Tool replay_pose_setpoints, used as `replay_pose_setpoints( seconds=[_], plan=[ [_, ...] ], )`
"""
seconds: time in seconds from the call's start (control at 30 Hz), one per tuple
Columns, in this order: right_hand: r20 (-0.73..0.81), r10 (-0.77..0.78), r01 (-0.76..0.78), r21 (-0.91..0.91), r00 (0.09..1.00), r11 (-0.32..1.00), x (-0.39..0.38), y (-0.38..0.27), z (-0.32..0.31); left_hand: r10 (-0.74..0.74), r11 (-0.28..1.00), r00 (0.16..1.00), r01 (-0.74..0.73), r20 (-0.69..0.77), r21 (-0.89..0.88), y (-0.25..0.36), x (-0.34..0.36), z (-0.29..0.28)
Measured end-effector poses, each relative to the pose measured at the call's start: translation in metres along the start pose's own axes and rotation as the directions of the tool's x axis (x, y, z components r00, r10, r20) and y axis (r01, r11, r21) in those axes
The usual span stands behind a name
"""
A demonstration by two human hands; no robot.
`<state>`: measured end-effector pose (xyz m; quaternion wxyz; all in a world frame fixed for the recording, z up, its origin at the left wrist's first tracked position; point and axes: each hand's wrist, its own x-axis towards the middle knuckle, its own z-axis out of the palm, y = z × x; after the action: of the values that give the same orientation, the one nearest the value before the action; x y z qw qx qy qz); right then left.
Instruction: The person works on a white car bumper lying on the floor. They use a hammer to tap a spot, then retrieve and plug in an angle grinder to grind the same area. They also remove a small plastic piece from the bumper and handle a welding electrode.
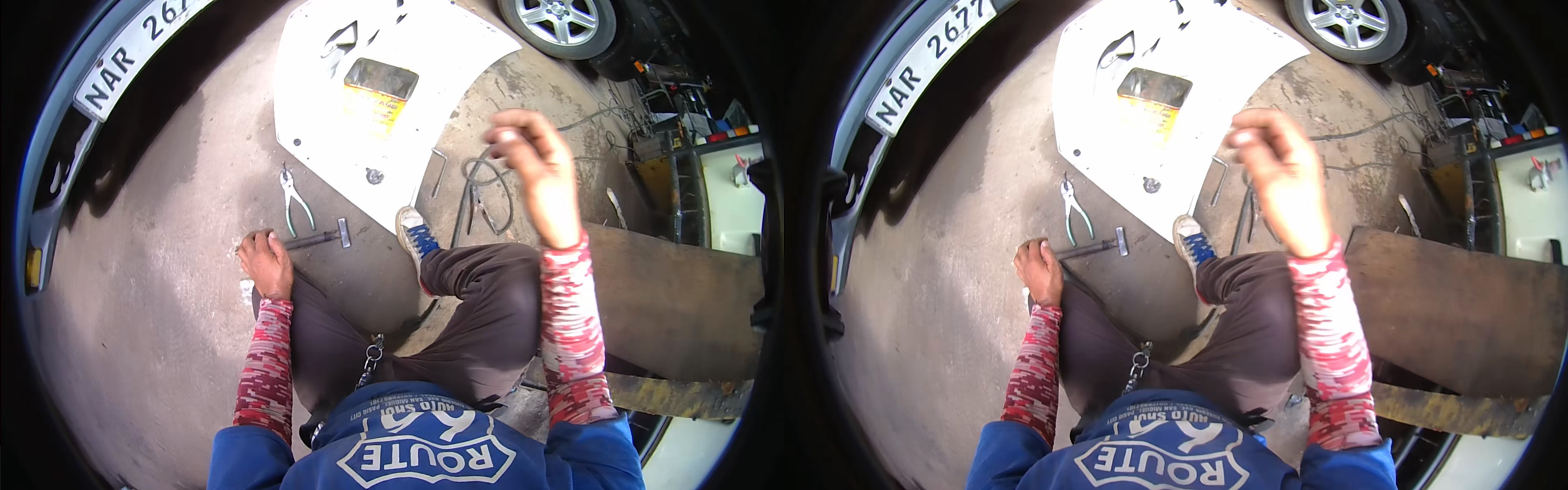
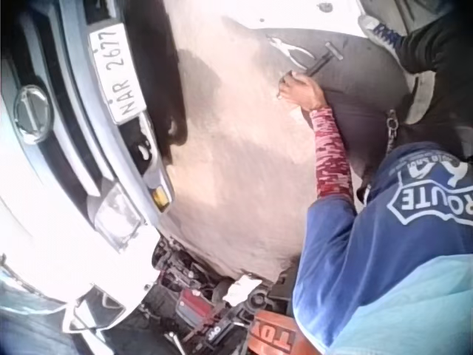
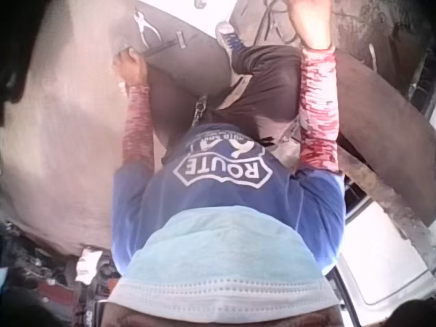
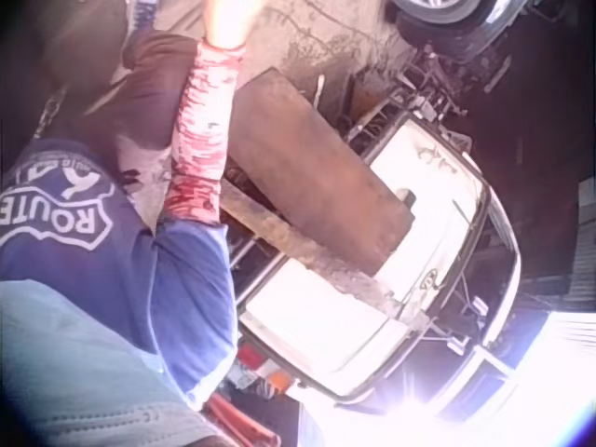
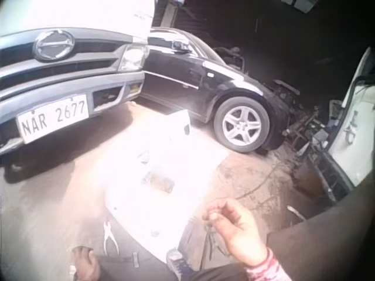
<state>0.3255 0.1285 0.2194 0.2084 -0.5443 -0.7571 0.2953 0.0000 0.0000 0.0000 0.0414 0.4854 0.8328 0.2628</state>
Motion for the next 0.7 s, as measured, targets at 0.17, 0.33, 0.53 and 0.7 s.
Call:
replay_pose_setpoints(
  seconds=[0.17, 0.33, 0.53, 0.7],
  plan=[
    [0.699, 0.012, 0.11, -0.129, 0.715, 0.986, -0.005, 0.005, -0.009, 0.052, 0.999, 0.998, -0.052, -0.019, 0.011, 0.017, 0.0, 0.001],
    [0.566, 0.194, 0.048, -0.383, 0.801, 0.922, 0.01, 0.043, -0.017, -0.016, 0.999, 1.0, 0.016, 0.016, 0.038, 0.011, -0.003, -0.005],
    [0.54, 0.236, -0.005, -0.393, 0.808, 0.92, 0.018, 0.058, -0.027, -0.004, 0.995, 0.997, -0.004, 0.08, 0.099, 0.016, -0.002, -0.007],
    [0.523, 0.282, -0.092, -0.359, 0.804, 0.929, 0.019, 0.061, -0.038, -0.027, 0.998, 0.996, 0.022, 0.083, 0.061, 0.014, -0.002, -0.005]
  ],
)
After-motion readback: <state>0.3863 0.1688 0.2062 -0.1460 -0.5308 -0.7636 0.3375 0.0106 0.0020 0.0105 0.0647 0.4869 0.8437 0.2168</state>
